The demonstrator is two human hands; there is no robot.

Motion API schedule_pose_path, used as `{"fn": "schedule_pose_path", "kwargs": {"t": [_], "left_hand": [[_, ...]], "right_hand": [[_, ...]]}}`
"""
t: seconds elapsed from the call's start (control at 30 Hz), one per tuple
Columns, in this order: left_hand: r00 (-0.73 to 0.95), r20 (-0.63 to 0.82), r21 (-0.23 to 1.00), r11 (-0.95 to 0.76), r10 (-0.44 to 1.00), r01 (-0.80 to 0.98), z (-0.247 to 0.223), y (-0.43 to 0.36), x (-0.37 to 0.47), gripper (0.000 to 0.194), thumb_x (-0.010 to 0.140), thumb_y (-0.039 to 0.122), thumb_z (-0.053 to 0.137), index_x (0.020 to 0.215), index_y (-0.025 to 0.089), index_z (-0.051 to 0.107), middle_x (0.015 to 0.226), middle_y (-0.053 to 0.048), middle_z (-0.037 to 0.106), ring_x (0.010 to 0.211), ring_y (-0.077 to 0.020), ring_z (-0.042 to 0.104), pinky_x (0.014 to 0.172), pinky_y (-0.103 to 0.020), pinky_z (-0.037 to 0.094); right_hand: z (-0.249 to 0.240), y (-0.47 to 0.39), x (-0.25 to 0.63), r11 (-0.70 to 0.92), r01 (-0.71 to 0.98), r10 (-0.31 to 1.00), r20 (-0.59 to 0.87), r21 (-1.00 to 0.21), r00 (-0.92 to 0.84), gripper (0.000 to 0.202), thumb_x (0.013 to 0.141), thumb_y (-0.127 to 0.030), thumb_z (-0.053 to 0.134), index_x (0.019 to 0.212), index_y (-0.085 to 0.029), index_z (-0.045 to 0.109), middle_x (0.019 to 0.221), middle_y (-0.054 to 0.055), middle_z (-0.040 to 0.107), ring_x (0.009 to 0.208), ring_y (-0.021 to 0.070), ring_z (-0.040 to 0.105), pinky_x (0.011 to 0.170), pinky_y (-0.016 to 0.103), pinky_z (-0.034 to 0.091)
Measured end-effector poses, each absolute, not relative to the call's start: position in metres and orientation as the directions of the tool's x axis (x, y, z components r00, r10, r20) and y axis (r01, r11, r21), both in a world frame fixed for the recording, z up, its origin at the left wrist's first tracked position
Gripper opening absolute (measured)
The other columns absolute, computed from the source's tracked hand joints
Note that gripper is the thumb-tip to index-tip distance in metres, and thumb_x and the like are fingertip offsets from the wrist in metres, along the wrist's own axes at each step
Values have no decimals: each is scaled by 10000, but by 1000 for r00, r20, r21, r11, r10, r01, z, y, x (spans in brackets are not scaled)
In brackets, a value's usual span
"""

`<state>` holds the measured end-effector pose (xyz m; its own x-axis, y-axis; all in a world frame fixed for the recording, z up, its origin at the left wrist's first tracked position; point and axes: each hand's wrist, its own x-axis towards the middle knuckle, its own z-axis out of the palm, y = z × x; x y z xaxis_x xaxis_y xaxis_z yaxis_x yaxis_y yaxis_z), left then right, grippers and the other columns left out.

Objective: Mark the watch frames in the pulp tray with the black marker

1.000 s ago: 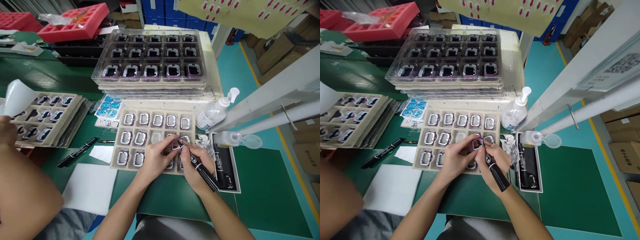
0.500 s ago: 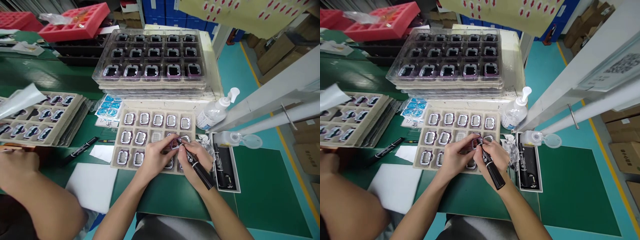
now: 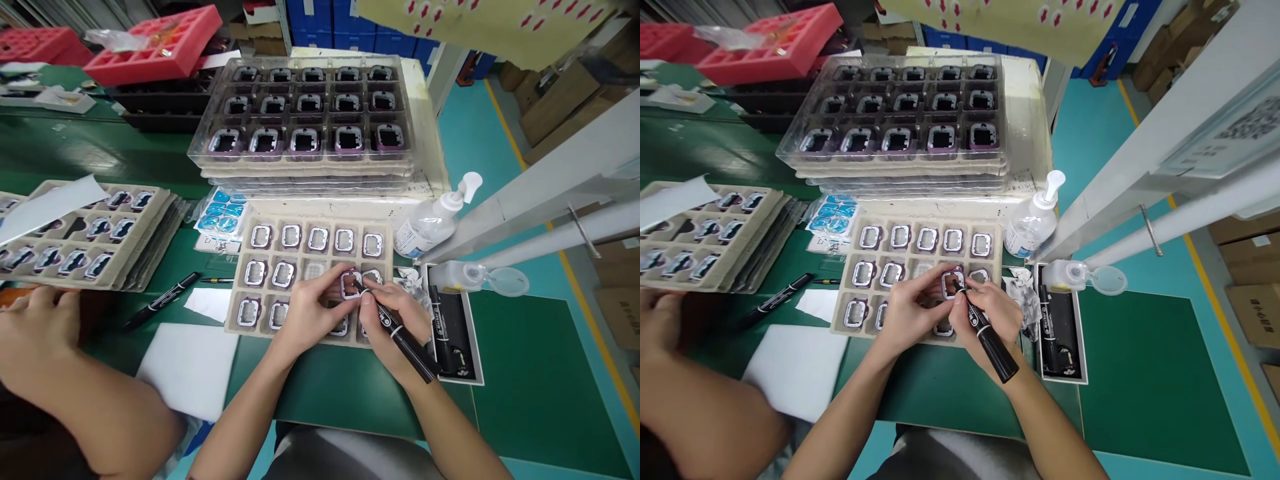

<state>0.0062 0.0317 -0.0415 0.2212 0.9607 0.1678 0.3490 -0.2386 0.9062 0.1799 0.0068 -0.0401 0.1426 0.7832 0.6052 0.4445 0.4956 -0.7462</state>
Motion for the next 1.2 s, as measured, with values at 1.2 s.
{"fn": "schedule_pose_path", "kwargs": {"t": [1.2], "left_hand": [[398, 169, 406, -432, 902, 805, -1, 47, -31, 325, 1076, 348, 729, 1347, 172, 696, 1184, -108, 702, 1127, -300, 642, 958, -434, 541]], "right_hand": [[-61, 4, 183, 384, 316, 815, 479, -868, 326, 130, 986, -206, 821, 1018, -206, 695, 897, 3, 759, 688, 150, 734, 672, 279, 596]]}}
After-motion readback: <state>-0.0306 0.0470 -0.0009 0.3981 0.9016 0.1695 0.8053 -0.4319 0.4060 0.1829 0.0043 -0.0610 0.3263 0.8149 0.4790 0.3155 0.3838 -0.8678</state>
